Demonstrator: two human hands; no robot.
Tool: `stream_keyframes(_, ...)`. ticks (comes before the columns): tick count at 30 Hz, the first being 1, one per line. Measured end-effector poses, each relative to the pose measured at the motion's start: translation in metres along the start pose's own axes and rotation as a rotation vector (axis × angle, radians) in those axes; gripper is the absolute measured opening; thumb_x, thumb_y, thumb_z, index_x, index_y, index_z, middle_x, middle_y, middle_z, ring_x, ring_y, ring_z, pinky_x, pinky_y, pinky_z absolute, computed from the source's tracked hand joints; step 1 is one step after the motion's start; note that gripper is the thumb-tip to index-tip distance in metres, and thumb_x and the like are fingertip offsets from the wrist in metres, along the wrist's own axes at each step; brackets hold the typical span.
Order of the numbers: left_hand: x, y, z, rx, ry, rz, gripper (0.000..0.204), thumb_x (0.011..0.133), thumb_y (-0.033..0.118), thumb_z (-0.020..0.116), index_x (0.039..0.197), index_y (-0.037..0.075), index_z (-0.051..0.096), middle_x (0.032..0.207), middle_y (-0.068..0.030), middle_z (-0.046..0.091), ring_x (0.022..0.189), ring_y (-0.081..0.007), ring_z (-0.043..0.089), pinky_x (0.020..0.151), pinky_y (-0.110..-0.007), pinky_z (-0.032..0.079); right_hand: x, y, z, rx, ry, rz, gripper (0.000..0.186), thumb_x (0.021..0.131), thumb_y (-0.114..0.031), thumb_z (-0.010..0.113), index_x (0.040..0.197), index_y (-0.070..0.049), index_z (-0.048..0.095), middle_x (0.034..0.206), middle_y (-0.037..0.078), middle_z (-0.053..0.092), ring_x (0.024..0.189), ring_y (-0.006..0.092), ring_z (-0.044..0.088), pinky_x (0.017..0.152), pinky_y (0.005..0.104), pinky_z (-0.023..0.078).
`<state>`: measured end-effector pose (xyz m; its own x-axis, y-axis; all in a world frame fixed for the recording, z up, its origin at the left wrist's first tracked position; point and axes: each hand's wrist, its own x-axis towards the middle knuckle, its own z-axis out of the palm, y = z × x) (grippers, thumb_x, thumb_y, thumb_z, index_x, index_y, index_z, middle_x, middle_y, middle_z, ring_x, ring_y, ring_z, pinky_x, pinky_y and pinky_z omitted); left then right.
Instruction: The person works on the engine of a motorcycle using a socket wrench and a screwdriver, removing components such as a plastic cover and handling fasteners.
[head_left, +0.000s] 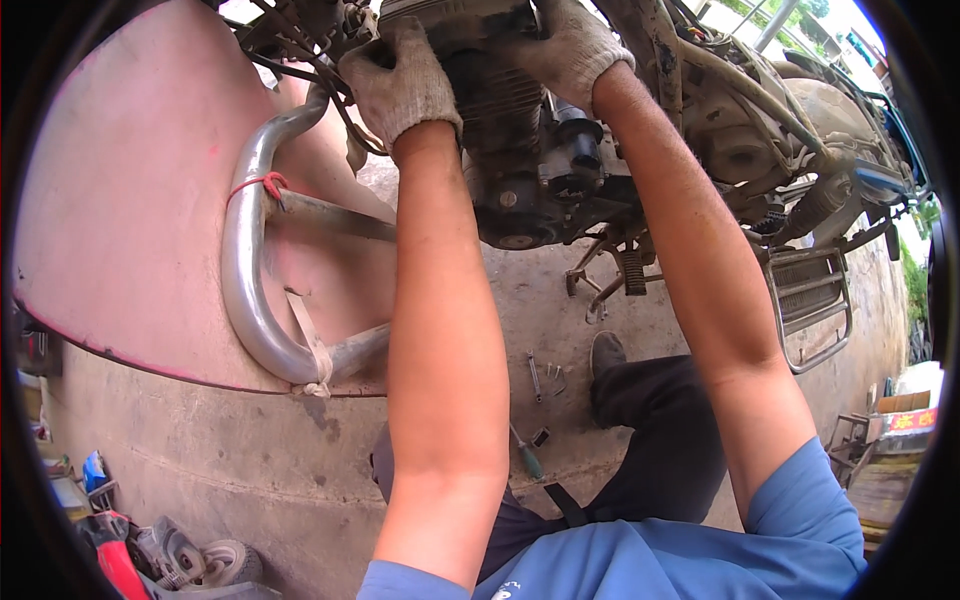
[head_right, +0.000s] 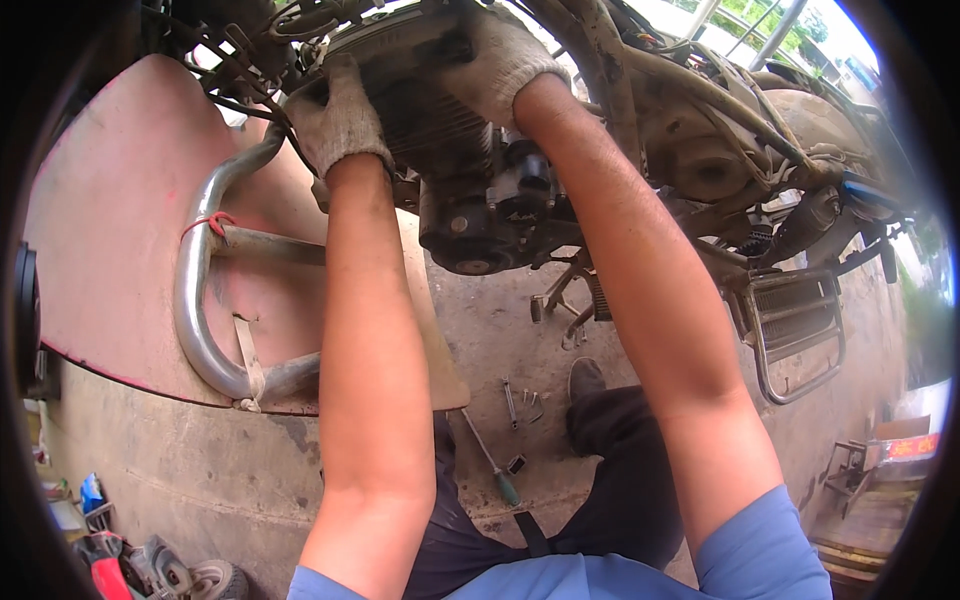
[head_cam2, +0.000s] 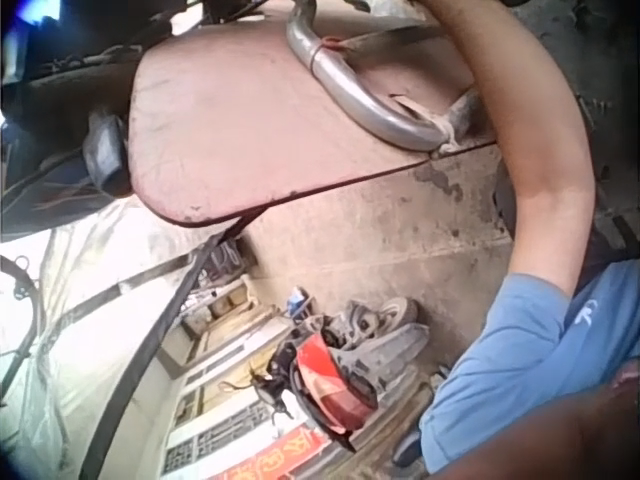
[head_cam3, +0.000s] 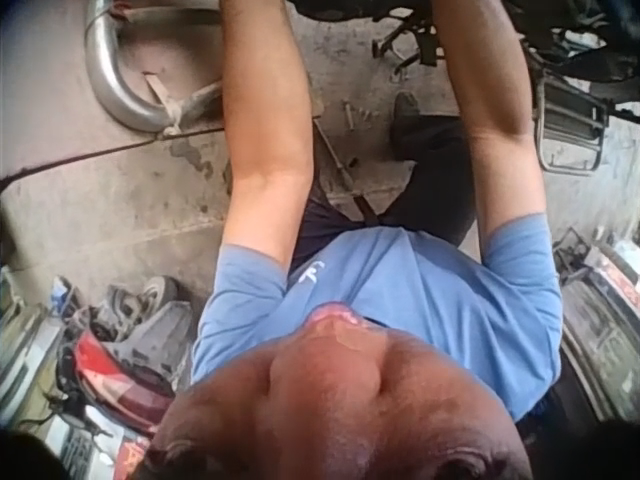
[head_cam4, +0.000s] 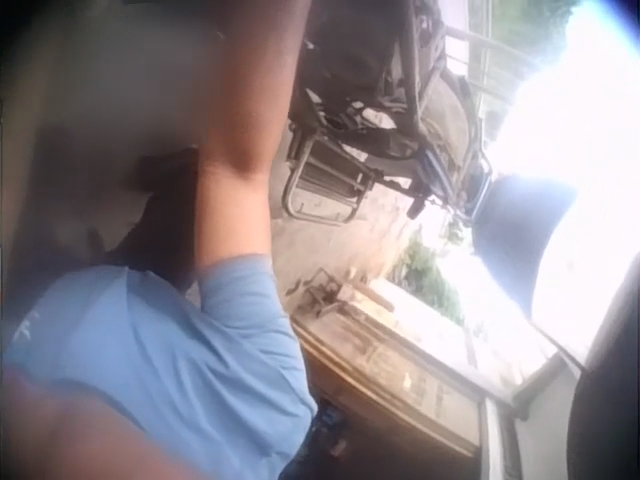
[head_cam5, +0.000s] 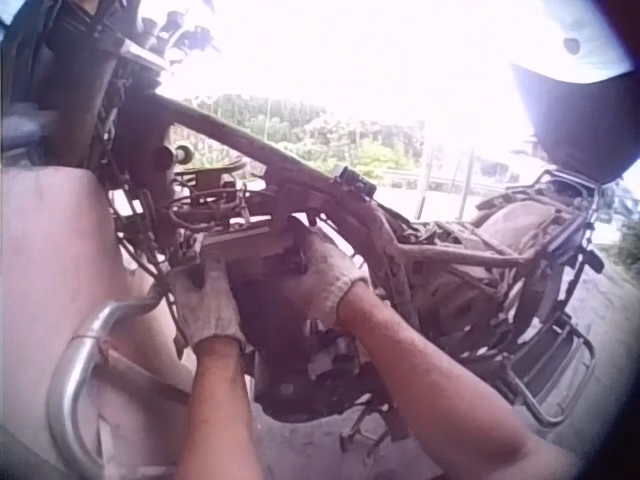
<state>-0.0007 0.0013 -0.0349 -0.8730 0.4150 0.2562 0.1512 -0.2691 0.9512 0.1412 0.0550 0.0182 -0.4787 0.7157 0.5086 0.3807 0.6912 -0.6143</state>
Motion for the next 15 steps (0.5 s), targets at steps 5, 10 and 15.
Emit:
stream_keyframes(5, 0.001, 0.005, -0.011, 0.07, -0.007, -0.068, 0.06, 0.088, 0.041, 0.073, 0.129, -0.002, 0.063, 0.125, -0.0225, 0.07, 0.116, -0.0359, 0.066, 0.104, -0.042, 0.048, -0.001, 0.007, 0.002, -0.099, 0.088, -0.096, 0.045, 0.084, -0.015, 0.07, 0.127, -0.004, 0.063, 0.116, 0.017, 0.071, 0.108, 0.0285, 0.067, 0.092, 0.0393, 0.054)
stream_keyframes(10, 0.019, 0.005, -0.001, 0.078, -0.033, -0.073, 0.059, 0.091, 0.047, 0.069, 0.133, 0.006, 0.064, 0.126, -0.0214, 0.07, 0.118, -0.0372, 0.066, 0.103, -0.044, 0.049, -0.006, 0.015, 0.015, -0.26, 0.187, -0.174, 0.059, 0.089, -0.031, 0.073, 0.138, -0.004, 0.056, 0.129, 0.022, 0.065, 0.121, 0.0383, 0.061, 0.102, 0.0443, 0.049)
stream_keyframes(15, 0.016, -0.001, 0.014, -0.044, 0.16, -0.098, 0.052, 0.089, 0.044, 0.069, 0.117, 0.0, 0.07, 0.118, -0.023, 0.072, 0.112, -0.0402, 0.067, 0.099, -0.045, 0.05, -0.008, 0.016, 0.021, -0.382, 0.189, -0.18, 0.064, 0.087, -0.023, 0.075, 0.145, -0.008, 0.053, 0.135, 0.018, 0.061, 0.125, 0.0343, 0.059, 0.104, 0.0422, 0.048)
